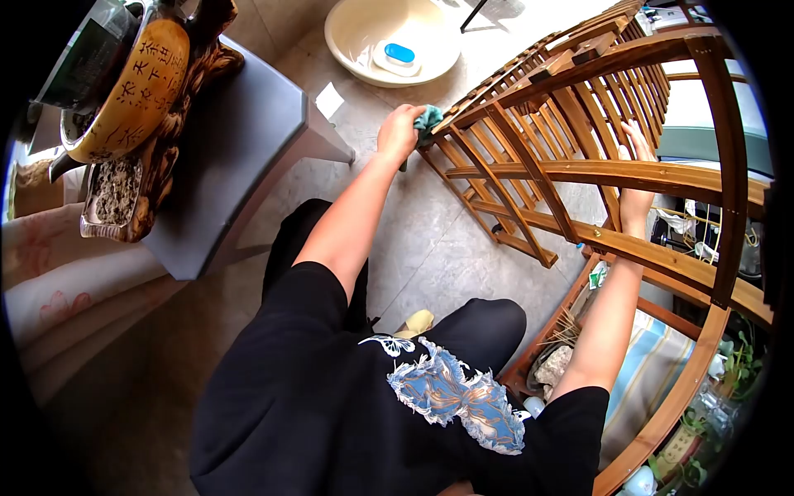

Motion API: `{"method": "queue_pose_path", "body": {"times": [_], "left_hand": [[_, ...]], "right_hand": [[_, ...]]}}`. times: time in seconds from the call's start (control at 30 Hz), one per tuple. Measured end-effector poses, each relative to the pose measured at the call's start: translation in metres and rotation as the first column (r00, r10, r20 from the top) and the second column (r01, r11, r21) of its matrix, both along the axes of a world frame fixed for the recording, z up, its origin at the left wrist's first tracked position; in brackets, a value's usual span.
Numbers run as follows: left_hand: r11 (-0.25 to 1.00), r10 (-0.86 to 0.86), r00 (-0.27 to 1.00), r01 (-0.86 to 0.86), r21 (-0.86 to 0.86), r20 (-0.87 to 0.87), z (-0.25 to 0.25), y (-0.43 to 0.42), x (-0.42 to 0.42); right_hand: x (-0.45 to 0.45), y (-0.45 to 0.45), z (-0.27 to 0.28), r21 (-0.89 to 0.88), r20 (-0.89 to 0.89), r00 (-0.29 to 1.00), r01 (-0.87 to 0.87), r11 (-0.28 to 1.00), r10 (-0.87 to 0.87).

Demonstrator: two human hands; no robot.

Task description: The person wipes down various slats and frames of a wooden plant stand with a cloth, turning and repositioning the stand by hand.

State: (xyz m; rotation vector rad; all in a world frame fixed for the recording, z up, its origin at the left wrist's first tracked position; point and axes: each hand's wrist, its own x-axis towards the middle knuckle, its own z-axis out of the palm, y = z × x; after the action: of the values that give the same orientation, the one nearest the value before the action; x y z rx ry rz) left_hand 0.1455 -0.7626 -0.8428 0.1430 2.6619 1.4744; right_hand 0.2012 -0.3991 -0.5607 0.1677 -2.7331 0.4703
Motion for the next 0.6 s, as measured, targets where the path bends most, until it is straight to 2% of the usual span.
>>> {"method": "queue_pose_path", "body": {"times": [0.03,0.1,0.13,0.17,0.23,0.3,0.37,0.4,0.43,0.5,0.53,0.57,0.6], "left_hand": [[1.000,0.000,1.000,0.000,0.001,0.003,-0.006,0.000,0.000],[0.993,0.038,0.999,-0.041,0.112,0.029,-0.024,-0.001,-0.001],[0.979,-0.143,0.990,0.139,0.149,0.019,-0.034,-0.002,-0.005],[0.979,-0.143,0.990,0.138,0.151,0.020,-0.043,-0.001,-0.004],[0.985,-0.168,0.917,0.173,0.020,0.362,-0.042,-0.001,0.001],[0.991,-0.128,0.906,0.134,0.015,0.404,-0.032,-0.003,0.001],[0.986,0.012,0.869,0.072,-0.151,0.495,-0.005,-0.007,-0.002],[0.983,0.058,0.912,0.018,-0.181,0.407,-0.024,-0.007,-0.002],[0.983,0.058,0.911,0.018,-0.180,0.408,-0.046,-0.004,0.000],[0.999,-0.009,0.989,0.002,0.050,0.150,-0.088,0.001,0.002],[0.986,-0.145,0.980,0.133,0.097,0.137,-0.094,0.003,0.000],[0.986,-0.148,0.980,0.135,0.097,0.136,-0.101,0.006,0.002],[0.990,-0.125,0.944,0.096,0.108,0.304,-0.098,0.010,0.008]], "right_hand": [[0.000,-0.001,0.000,0.001,0.003,1.000,0.000,1.000,0.000],[0.001,-0.002,0.002,0.020,-0.002,1.000,0.007,1.000,-0.007],[0.000,-0.003,0.003,0.020,-0.006,1.000,0.013,1.000,-0.013],[0.000,-0.004,0.003,0.022,-0.004,1.000,0.013,1.000,-0.012],[0.001,-0.003,0.004,0.021,0.018,1.000,0.007,1.000,-0.007],[0.000,0.000,0.002,0.052,0.018,1.000,0.011,0.999,-0.012],[0.000,0.004,0.001,0.083,0.019,1.000,0.016,0.996,-0.018],[-0.001,0.005,0.000,0.081,0.023,0.999,0.024,0.996,-0.026],[-0.001,0.006,-0.001,0.078,0.028,0.999,0.031,0.996,-0.033],[-0.002,0.007,0.000,0.082,0.029,0.999,0.025,0.996,-0.028],[-0.002,0.006,0.000,0.086,0.030,0.999,0.021,0.996,-0.024],[-0.002,0.005,0.000,0.086,0.029,0.999,0.023,0.996,-0.026],[-0.002,0.003,0.002,0.070,0.020,1.000,0.008,0.998,-0.009]]}}
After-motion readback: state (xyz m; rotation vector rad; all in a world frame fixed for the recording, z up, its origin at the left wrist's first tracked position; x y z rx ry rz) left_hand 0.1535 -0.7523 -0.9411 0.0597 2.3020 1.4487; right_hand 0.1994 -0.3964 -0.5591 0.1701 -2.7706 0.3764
